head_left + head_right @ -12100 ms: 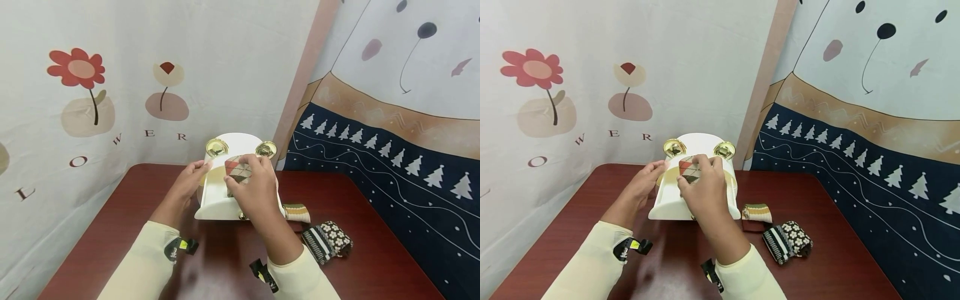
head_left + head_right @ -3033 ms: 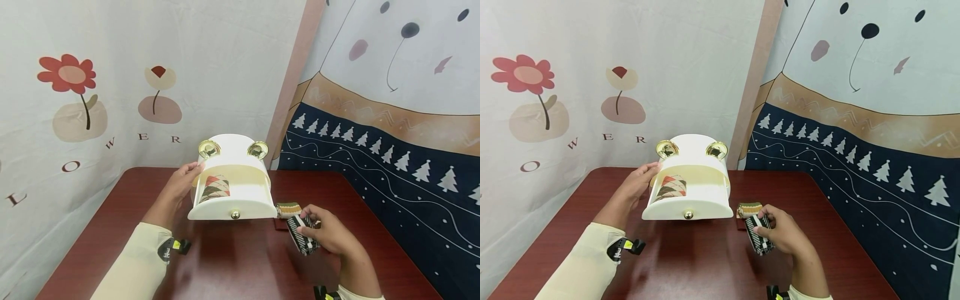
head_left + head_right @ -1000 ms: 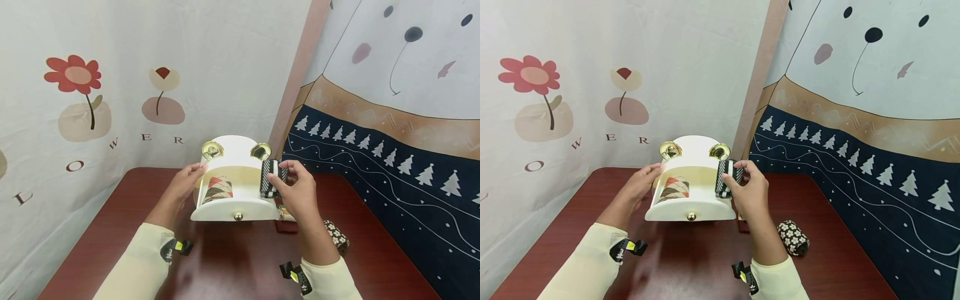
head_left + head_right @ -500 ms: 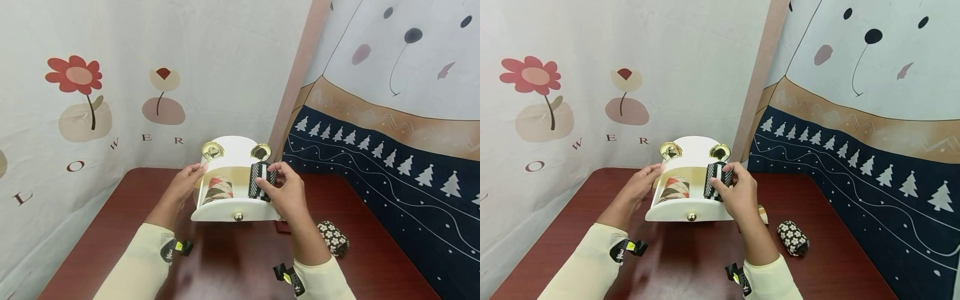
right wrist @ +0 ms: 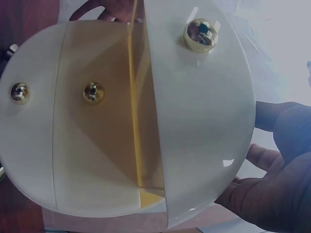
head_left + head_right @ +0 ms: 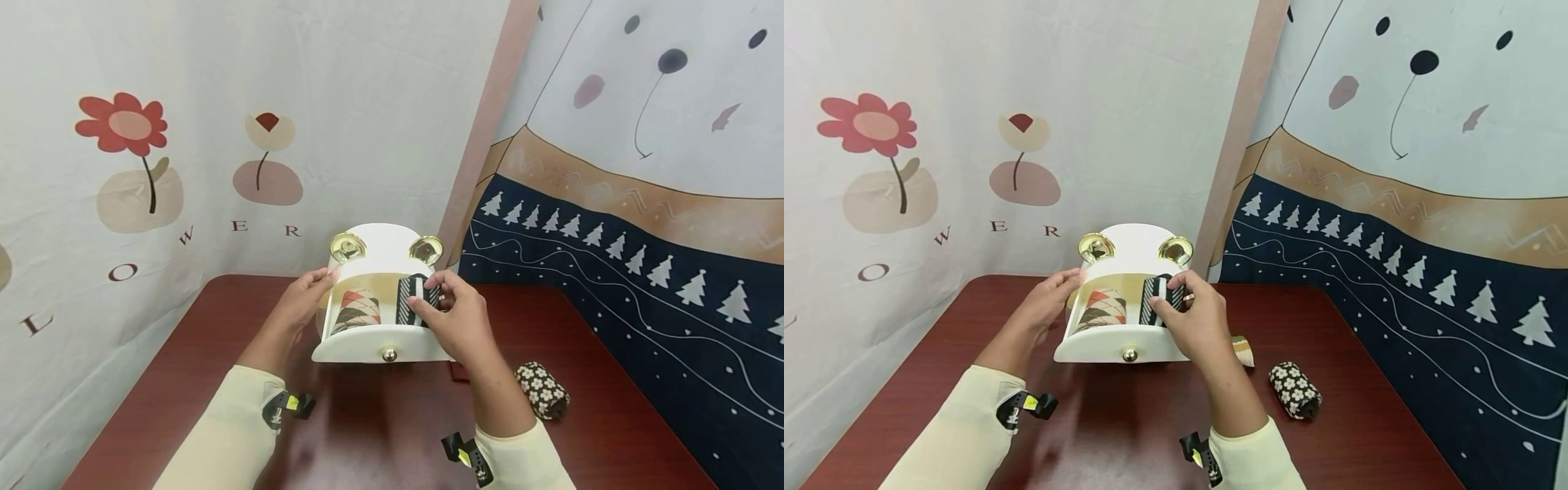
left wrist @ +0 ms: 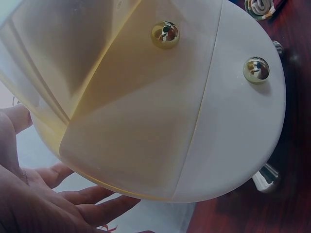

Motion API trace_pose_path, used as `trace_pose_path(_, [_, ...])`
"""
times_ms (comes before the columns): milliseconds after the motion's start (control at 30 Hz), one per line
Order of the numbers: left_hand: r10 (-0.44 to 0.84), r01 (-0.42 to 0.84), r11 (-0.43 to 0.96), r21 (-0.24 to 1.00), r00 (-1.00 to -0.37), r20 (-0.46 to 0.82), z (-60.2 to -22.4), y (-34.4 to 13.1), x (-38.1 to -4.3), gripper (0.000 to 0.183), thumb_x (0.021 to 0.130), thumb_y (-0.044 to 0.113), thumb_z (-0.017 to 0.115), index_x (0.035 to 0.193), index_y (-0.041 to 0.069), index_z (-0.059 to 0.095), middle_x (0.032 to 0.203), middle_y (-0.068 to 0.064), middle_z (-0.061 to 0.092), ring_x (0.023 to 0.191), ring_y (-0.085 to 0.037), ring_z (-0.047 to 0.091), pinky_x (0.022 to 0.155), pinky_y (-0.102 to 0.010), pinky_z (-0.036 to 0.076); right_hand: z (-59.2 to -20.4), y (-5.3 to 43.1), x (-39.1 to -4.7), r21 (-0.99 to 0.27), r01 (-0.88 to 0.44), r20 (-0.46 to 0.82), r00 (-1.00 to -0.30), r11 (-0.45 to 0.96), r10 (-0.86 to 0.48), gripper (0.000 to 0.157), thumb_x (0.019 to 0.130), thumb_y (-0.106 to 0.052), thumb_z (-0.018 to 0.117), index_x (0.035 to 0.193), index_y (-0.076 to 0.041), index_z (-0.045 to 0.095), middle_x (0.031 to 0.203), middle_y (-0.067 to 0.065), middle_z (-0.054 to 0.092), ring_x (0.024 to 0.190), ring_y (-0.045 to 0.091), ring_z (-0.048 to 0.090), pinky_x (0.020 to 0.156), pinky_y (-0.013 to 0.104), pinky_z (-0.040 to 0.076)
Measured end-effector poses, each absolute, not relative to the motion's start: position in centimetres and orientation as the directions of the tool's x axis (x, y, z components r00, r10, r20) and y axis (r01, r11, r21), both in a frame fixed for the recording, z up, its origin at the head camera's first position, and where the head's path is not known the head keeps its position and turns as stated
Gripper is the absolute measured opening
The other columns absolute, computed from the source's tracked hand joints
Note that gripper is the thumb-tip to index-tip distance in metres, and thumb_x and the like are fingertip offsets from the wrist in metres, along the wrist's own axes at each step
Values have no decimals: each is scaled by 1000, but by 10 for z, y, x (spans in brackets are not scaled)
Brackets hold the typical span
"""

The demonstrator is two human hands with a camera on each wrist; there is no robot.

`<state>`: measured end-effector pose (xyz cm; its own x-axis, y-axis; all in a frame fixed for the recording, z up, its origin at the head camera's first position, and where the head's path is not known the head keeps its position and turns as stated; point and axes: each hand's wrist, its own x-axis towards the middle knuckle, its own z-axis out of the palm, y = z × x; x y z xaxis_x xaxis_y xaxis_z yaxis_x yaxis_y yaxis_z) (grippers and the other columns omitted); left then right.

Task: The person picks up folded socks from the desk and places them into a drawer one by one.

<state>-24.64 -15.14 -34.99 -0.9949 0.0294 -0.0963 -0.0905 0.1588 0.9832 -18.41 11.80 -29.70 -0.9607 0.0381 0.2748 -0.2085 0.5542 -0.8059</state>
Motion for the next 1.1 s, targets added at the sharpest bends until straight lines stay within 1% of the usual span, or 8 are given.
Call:
trace_pose_path(100, [18,-105,171,980,-994,-110,-351,-152,-247,79,113,51,54,174,9,26,173,-22,40,150,-39,51,126,-54,42,-297,115,-184,-796,-202,257,-966,571,16,21,95,-18,85,110,-14,70,100,9,65,86,20,65,72,31,49])
trace_pose_path(200, [5,-118,178,977,-993,-121,-351,-152,-247,79,112,52,55,174,12,28,175,-21,38,155,-39,45,131,-57,35,-297,113,-186,-781,-199,240,-971,592,-9,16,97,-17,82,109,-14,72,99,9,66,87,20,68,74,31,53])
trace_pose_path(333, [1,-122,174,977,-992,-124,-351,-152,-247,79,112,52,55,174,12,29,173,-21,41,154,-39,45,131,-58,35,-298,110,-188,-756,-187,200,-978,628,-51,11,100,-17,79,110,-16,74,105,10,69,91,21,73,80,35,59])
trace_pose_path(500, [1,-117,175,978,-993,-119,-352,-152,-247,78,112,52,56,174,11,29,172,-21,42,151,-37,46,131,-57,35,-297,109,-191,-729,-174,149,-984,662,-94,9,104,-23,74,112,-18,76,109,10,75,97,23,72,85,40,58])
trace_pose_path(667, [-1,-120,170,978,-993,-121,-351,-151,-246,79,112,53,56,173,12,30,169,-22,46,147,-37,50,129,-57,38,-293,111,-191,-693,-175,110,-984,699,-137,14,110,-30,67,116,-22,76,119,11,78,112,29,70,94,50,57])
trace_pose_path(767, [-2,-120,173,978,-993,-122,-350,-151,-247,79,111,53,56,173,12,30,169,-22,45,149,-37,49,130,-57,37,-290,113,-189,-680,-182,102,-983,711,-153,20,111,-33,65,123,-22,77,127,13,77,121,32,69,101,55,57])
trace_pose_path(967, [0,-123,177,976,-992,-125,-351,-152,-247,79,111,53,56,174,12,29,175,-20,38,158,-39,41,132,-59,33,-286,117,-185,-673,-169,109,-986,720,-130,33,112,-35,64,135,-16,78,136,12,76,124,32,69,108,55,57])
trace_pose_path(1100, [12,-115,164,980,-993,-118,-351,-152,-247,78,112,51,55,173,10,29,173,-20,41,156,-38,44,133,-58,33,-284,121,-181,-679,-182,166,-982,711,-93,34,111,-32,67,134,-12,79,136,14,76,126,32,69,109,56,57])
